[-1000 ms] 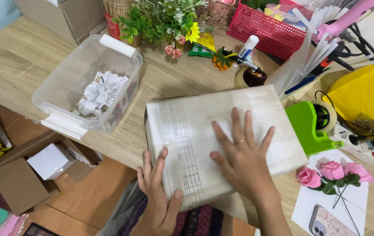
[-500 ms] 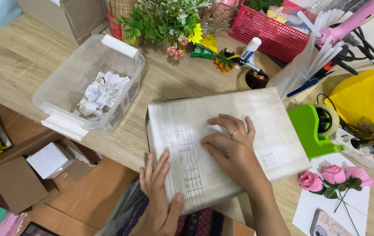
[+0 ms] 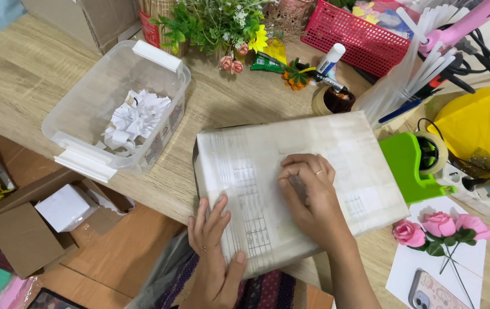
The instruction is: The person wraps a rectangular box with patterned paper on a cluttered table. They fold the paper edges, smooth the surface, and secure the wrap with tape from a dispenser. The wrapped box is then placed into a cardboard box.
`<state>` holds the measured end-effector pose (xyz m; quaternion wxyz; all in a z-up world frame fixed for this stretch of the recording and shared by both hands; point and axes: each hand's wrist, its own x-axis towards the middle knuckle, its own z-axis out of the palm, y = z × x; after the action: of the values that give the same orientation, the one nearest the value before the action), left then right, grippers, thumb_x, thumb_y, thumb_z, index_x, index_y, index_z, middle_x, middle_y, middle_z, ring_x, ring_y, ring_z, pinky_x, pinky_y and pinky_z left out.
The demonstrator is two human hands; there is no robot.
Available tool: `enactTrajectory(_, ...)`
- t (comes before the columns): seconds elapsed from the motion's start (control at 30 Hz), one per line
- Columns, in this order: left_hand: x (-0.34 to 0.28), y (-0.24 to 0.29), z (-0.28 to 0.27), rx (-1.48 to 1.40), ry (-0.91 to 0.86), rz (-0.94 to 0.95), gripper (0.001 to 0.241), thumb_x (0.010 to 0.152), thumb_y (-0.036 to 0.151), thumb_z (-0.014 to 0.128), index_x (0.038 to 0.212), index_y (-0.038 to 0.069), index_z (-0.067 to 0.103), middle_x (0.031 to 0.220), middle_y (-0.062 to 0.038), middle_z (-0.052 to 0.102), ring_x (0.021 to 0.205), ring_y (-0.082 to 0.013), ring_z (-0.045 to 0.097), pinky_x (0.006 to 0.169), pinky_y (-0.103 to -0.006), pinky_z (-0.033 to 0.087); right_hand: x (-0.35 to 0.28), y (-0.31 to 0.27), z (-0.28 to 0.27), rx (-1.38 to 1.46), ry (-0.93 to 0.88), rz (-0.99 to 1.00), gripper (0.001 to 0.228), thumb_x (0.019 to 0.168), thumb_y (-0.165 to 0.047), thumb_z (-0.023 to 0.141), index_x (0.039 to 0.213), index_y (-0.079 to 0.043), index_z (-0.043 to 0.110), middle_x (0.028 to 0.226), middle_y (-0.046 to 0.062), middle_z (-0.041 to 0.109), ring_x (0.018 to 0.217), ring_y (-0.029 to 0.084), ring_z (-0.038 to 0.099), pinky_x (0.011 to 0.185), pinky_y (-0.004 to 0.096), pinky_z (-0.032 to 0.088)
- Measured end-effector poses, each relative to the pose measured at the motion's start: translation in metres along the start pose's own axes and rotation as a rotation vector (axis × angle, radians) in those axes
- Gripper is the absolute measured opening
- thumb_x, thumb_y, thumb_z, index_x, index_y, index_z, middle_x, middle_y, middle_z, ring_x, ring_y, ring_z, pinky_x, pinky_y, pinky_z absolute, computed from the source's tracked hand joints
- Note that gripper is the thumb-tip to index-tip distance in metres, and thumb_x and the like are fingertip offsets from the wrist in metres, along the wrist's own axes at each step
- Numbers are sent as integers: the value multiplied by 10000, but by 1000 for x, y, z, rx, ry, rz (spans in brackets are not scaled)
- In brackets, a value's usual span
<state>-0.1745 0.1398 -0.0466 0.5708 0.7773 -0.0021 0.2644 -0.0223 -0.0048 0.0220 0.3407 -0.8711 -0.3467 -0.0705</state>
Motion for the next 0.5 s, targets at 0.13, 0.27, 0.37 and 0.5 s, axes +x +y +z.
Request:
enactTrajectory(0.13,-1,-3,0,6,-11,-5,537,1058,284,395,1561,129,291,1701,-153,270,1632,-405,43,1268,-628,-96,-1,3,0,-9,-29,-6,122,920,-112,646,1029,-168,638,1210,28,624,1192,206,557,1132,437,243)
enactTrajectory(0.27,-1,-3,1,9,-4,-1,535,1054,282,401,1552,116,302,1695,-151,282,1631,-404,58,1273,-630,-77,2,2,1,-39,-65,-58,43,950,-192,697,985,-173,713,1263,34,619,1261,219,523,1132,489,208)
enactTrajectory(0.37,-2,-4,1,-14,-10,-6,539,1046,256,412,1552,109,298,1695,-150,279,1632,-406,40,1273,-635,-86,4,4,3,-66,-54,-59,52,953,-139,692,933,-180,717,1228,13,609,1202,218,525,1136,490,217)
enactTrajectory(0.5,-3,-6,3,-15,1,-8,539,1035,261,429,1542,113,316,1688,-149,298,1633,-408,55,1277,-633,-75,5,7,7,-135,-77,-59,78,981,-141,632,950,-186,687,1199,22,612,1210,170,564,1174,523,150)
